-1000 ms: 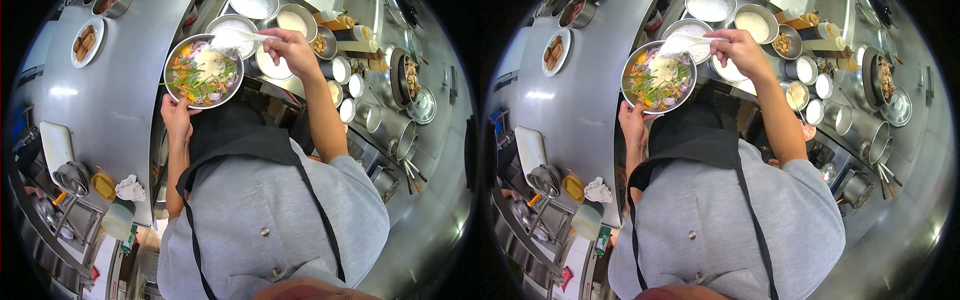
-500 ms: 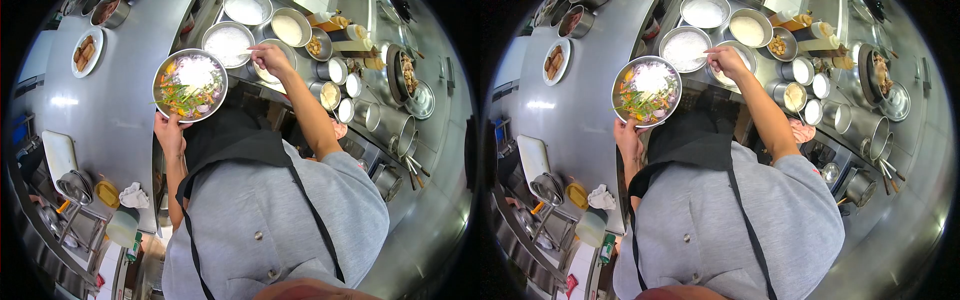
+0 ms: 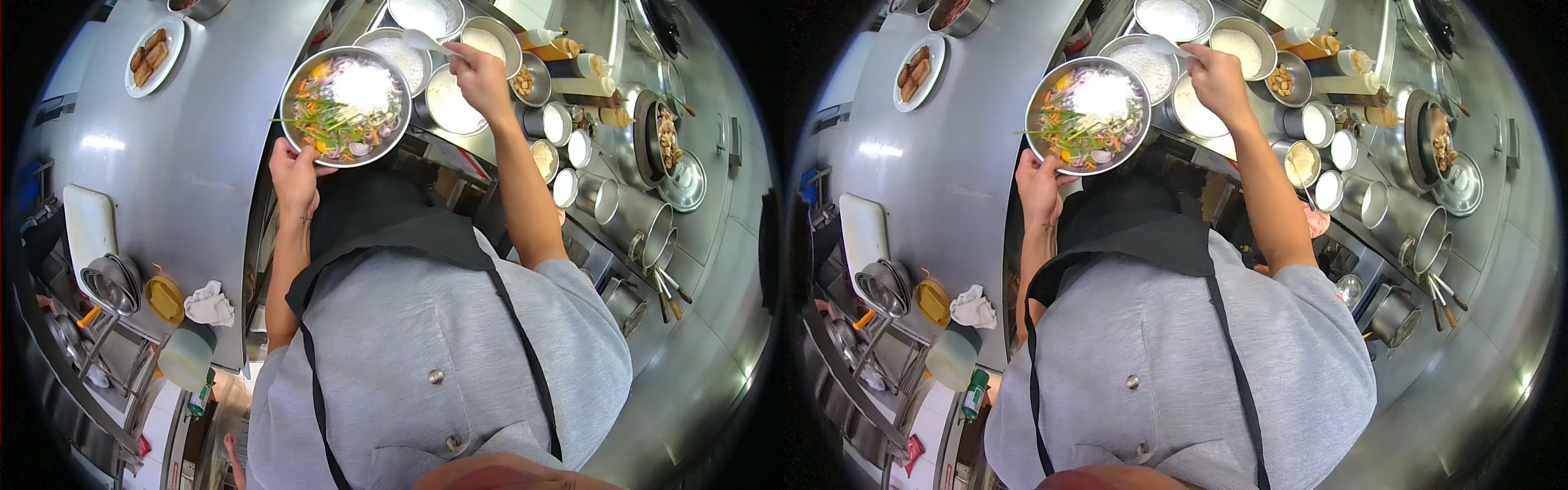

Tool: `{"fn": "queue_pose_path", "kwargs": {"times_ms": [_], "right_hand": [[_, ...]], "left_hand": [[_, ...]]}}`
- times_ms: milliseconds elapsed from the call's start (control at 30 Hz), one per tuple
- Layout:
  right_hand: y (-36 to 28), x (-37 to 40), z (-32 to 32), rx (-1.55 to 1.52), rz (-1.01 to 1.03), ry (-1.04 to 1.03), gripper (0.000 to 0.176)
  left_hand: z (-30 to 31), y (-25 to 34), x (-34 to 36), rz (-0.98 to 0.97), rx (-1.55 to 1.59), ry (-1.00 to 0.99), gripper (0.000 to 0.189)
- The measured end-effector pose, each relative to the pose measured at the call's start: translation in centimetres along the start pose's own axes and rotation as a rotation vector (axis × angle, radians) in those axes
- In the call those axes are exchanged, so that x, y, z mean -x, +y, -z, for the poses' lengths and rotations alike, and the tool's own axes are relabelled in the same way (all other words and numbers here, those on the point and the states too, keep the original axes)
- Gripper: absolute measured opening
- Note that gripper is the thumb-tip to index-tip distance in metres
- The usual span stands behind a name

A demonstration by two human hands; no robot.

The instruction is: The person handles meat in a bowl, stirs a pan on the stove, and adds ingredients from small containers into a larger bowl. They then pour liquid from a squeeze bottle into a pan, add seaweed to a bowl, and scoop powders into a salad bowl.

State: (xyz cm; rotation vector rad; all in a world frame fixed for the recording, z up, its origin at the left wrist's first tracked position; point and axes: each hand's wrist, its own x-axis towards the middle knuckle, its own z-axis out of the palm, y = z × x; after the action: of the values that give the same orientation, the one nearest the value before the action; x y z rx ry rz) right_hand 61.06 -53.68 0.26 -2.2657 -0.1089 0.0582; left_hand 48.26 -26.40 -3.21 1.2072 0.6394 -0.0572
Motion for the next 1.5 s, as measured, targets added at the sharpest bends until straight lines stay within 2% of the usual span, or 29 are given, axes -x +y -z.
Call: {"fn": "queue_pose_path", "kwargs": {"times_ms": [33,133,167,233,267,333,367,433,567,700,767,800,833,900,967,1033,1100,1133,1200,1333,1500], "right_hand": [[2.6,-0.6,-1.3,0.205,0.130,0.084,0.028],[6.1,0.1,-4.6,0.322,0.121,-0.113,0.030],[7.1,0.5,-5.3,0.174,0.064,-0.158,0.027],[4.8,1.1,-5.1,-0.096,-0.322,-0.223,0.027],[5.3,1.0,-5.0,-0.096,-0.324,-0.222,0.027],[6.8,0.9,-4.5,-0.714,-0.571,-0.296,0.029],[7.4,0.9,-4.3,-0.716,-0.571,-0.293,0.029],[8.0,1.0,-3.6,-1.010,-0.644,-0.281,0.029],[6.1,1.3,-1.0,-1.100,-0.564,-0.289,0.028],[-0.3,2.1,2.2,-1.143,-0.419,-0.324,0.028],[-2.5,2.5,2.9,-0.852,-0.280,-0.243,0.027],[-2.3,2.0,2.8,-0.612,-0.239,-0.188,0.027],[-1.5,1.3,2.3,-0.611,-0.238,-0.178,0.027],[1.6,0.1,0.2,0.099,0.052,-0.023,0.028],[5.6,-0.3,-2.7,0.285,0.102,-0.063,0.029],[7.0,0.6,-5.1,0.172,0.116,-0.127,0.027],[6.3,1.4,-4.9,-0.198,-0.342,-0.248,0.028],[6.6,1.3,-4.8,-0.203,-0.346,-0.248,0.028],[7.3,1.3,-4.1,-0.782,-0.558,-0.328,0.029],[7.2,1.3,-2.5,-0.970,-0.623,-0.307,0.032],[2.2,1.6,1.4,-1.054,-0.448,-0.294,0.029]], "left_hand": [[-0.1,-0.1,-0.1,-0.006,-0.009,-0.008,0.010],[0.0,0.2,0.2,-0.001,-0.024,-0.005,0.010],[-0.3,0.3,0.4,0.012,-0.034,0.009,0.009],[0.3,0.4,0.9,0.004,-0.026,0.017,0.009],[0.7,0.4,1.0,-0.002,-0.031,0.035,0.009],[1.2,0.5,1.3,-0.005,-0.042,0.056,0.011],[1.3,0.6,1.3,-0.005,-0.044,0.054,0.011],[1.2,0.4,1.5,0.014,-0.021,0.058,0.019],[1.2,0.5,1.5,0.024,-0.072,0.087,0.018],[0.7,0.9,0.8,0.052,-0.080,0.066,0.017],[-0.5,0.7,0.3,0.000,-0.045,0.001,0.010],[-0.9,0.6,0.0,0.001,-0.049,-0.017,0.010],[-1.2,0.7,0.0,-0.001,-0.049,-0.026,0.010],[-1.9,1.0,-0.1,0.008,-0.055,-0.049,0.010],[-1.6,1.0,0.1,0.006,-0.068,-0.059,0.010],[-1.1,1.3,0.6,0.009,-0.085,-0.013,0.011],[0.0,1.2,0.9,0.027,-0.072,0.000,0.012],[0.6,1.0,1.1,0.013,-0.088,0.020,0.012],[1.5,0.9,1.4,-0.003,-0.091,0.043,0.013],[1.7,1.0,1.7,-0.022,-0.095,0.067,0.014],[1.7,0.9,1.2,-0.002,-0.073,0.060,0.013]]}}
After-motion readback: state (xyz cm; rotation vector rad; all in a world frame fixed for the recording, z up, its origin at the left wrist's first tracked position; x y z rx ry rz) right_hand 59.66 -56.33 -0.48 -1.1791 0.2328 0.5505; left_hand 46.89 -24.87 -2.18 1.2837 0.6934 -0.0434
